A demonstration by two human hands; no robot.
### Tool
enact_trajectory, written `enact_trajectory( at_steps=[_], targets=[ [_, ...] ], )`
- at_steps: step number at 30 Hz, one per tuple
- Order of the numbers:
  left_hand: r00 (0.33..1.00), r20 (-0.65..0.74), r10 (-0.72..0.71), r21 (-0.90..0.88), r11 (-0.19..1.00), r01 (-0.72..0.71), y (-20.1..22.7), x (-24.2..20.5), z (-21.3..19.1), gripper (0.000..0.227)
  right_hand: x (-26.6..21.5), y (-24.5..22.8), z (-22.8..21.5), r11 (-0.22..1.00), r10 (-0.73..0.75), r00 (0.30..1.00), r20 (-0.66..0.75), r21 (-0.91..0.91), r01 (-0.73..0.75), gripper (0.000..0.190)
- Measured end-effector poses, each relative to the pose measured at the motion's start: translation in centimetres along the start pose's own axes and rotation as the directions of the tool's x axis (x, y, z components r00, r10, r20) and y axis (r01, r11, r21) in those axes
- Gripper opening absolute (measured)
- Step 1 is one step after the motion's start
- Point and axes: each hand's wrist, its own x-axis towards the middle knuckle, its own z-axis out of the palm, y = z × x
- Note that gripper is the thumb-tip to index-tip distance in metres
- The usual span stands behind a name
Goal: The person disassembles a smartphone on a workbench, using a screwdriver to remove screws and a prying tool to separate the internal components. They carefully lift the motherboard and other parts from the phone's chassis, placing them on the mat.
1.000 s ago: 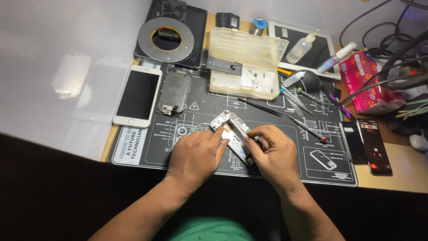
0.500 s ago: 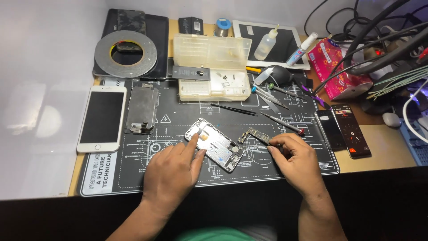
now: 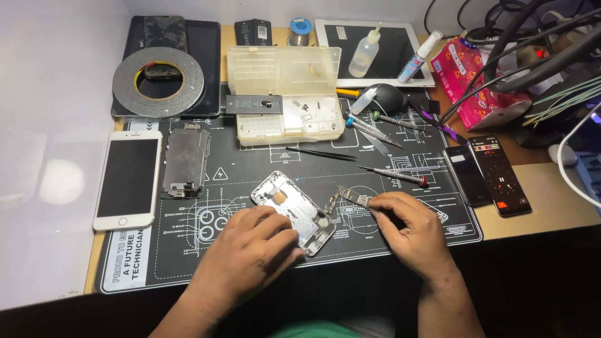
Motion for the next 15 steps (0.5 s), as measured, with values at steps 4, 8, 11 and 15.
enact_trajectory(
  at_steps=[4, 8, 11, 15],
  targets=[
    [1.000, 0.015, -0.013, -0.038, 0.999, 0.014, 0.1, -0.2, -0.3, 0.030, 0.0, 0.0, 0.0, 1.000, -0.023, 1.000, -0.004, 0.003, 0.023, 0.011],
    [0.997, -0.051, -0.052, 0.004, 0.999, 0.053, 0.2, -0.8, 0.0, 0.062, -0.1, -0.4, -0.2, 1.000, 0.023, 1.000, 0.008, 0.005, -0.023, 0.014],
    [0.995, 0.004, -0.098, 0.032, 0.995, 0.098, 0.3, -0.9, 0.0, 0.070, -0.4, -0.1, -0.4, 1.000, 0.011, 1.000, 0.013, 0.020, -0.012, 0.016],
    [0.987, 0.069, -0.144, 0.057, 0.988, 0.140, 0.4, -0.9, 0.1, 0.052, -0.2, 1.1, -0.9, 1.000, 0.003, 0.995, -0.097, -0.012, -0.004, 0.015]
  ],
)
